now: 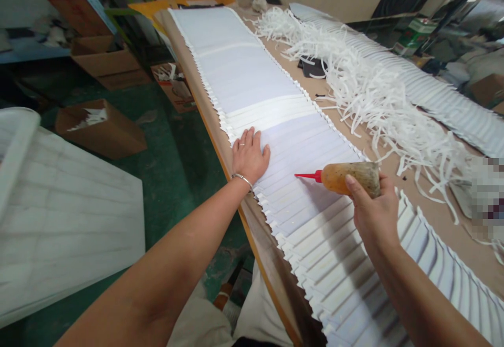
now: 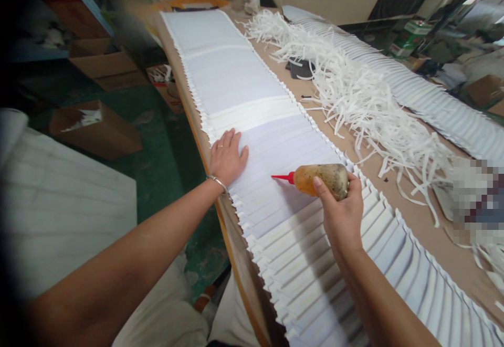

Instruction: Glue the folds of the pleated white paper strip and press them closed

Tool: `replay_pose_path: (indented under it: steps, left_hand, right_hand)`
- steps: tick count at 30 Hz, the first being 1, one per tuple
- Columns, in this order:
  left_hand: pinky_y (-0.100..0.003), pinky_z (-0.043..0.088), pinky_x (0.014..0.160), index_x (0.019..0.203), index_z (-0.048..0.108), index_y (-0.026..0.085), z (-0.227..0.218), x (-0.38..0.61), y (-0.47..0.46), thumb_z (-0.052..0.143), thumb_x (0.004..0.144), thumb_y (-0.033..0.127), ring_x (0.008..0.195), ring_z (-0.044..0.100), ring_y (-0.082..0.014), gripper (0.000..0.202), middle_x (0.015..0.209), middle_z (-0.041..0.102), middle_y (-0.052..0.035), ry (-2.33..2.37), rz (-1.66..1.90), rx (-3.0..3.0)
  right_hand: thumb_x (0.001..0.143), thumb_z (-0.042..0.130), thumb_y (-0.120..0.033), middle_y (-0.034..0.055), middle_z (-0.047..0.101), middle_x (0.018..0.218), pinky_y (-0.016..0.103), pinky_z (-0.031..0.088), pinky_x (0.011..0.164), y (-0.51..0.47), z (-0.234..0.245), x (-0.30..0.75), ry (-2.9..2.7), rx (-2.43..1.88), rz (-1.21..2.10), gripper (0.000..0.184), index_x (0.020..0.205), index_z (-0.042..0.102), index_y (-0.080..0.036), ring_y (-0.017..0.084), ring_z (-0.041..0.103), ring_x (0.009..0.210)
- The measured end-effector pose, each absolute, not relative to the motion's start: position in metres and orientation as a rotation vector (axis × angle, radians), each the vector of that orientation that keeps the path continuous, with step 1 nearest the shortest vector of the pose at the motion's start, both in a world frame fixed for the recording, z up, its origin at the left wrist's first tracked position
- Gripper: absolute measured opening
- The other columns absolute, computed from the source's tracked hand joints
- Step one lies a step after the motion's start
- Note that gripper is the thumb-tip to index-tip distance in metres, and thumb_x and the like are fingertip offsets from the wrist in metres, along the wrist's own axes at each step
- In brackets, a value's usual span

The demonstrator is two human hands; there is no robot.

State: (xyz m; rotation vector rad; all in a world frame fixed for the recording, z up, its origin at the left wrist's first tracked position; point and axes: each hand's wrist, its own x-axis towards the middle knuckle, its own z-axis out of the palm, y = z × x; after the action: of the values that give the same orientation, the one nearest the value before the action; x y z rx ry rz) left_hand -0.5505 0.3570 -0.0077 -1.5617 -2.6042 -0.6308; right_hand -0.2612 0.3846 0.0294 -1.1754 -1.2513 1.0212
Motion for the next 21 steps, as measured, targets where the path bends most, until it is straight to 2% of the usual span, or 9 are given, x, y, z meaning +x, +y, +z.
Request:
replay_pose_path:
  steps: [4,9,12,14,16,18,21]
  left_hand:
    - [-0.050,0.023,0.132,0.160,0.047,0.013,-0.006,-0.550,0.357,0.039,0.106,0.040,0.161,0.030,-0.0277,0.061,0.172,0.036,-0.0116,-2.607,-0.609,-1.568]
    - [-0.049,0.025,0.131,0.160,0.046,0.013,-0.004,-0.549,0.357,0.037,0.107,0.041,0.161,0.029,-0.0266,0.060,0.173,0.035,-0.0100,-2.611,-0.551,-1.571]
    - [-0.050,0.025,0.131,0.160,0.046,0.013,-0.004,-0.549,0.357,0.037,0.107,0.041,0.161,0.029,-0.0267,0.061,0.173,0.035,-0.0099,-2.616,-0.541,-1.571]
    - [-0.050,0.025,0.131,0.161,0.046,0.013,-0.004,-0.549,0.357,0.037,0.107,0.041,0.161,0.029,-0.0267,0.061,0.173,0.035,-0.0099,-2.621,-0.542,-1.566]
    - [-0.050,0.024,0.132,0.161,0.046,0.014,-0.004,-0.549,0.357,0.037,0.107,0.041,0.161,0.029,-0.0265,0.061,0.172,0.036,-0.0098,-2.623,-0.545,-1.562]
    - [-0.049,0.024,0.132,0.161,0.046,0.014,-0.005,-0.549,0.357,0.037,0.108,0.041,0.161,0.029,-0.0265,0.060,0.172,0.036,-0.0099,-2.619,-0.547,-1.561]
    - [-0.049,0.024,0.132,0.160,0.047,0.013,-0.006,-0.549,0.357,0.038,0.107,0.040,0.161,0.029,-0.0270,0.060,0.172,0.037,-0.0100,-2.604,-0.553,-1.564]
  right_hand:
    - [0.069,0.092,-0.054,0.0011,0.069,0.102,0.033,0.054,0.080,0.362,0.036,-0.273,-1.398,-1.292,0.945,0.068,0.122,0.062,-0.022,0.017,0.064,0.086]
    - [0.070,0.090,-0.057,0.0047,0.069,0.106,0.039,0.056,0.082,0.336,0.042,-0.289,-1.592,-1.326,0.850,0.073,0.125,0.060,-0.021,0.022,0.065,0.090]
    - [0.074,0.089,-0.050,0.0069,0.068,0.115,0.042,0.058,0.084,0.325,0.042,-0.291,-1.726,-1.198,0.761,0.068,0.128,0.059,-0.023,0.024,0.068,0.097]
    - [0.074,0.089,-0.040,0.0077,0.068,0.122,0.044,0.060,0.085,0.324,0.041,-0.287,-1.836,-1.021,0.629,0.070,0.135,0.057,-0.027,0.026,0.070,0.102]
    - [0.070,0.092,-0.029,0.0083,0.070,0.127,0.048,0.061,0.090,0.331,0.043,-0.277,-1.932,-0.785,0.529,0.079,0.140,0.055,-0.031,0.029,0.073,0.107]
    - [0.062,0.096,-0.022,0.0091,0.073,0.127,0.056,0.061,0.096,0.345,0.048,-0.264,-1.959,-0.628,0.471,0.083,0.136,0.058,-0.031,0.034,0.074,0.112]
    - [0.046,0.101,-0.020,0.0082,0.072,0.127,0.062,0.054,0.109,0.380,0.060,-0.243,-1.708,-0.807,0.453,0.083,0.119,0.063,-0.030,0.037,0.072,0.119]
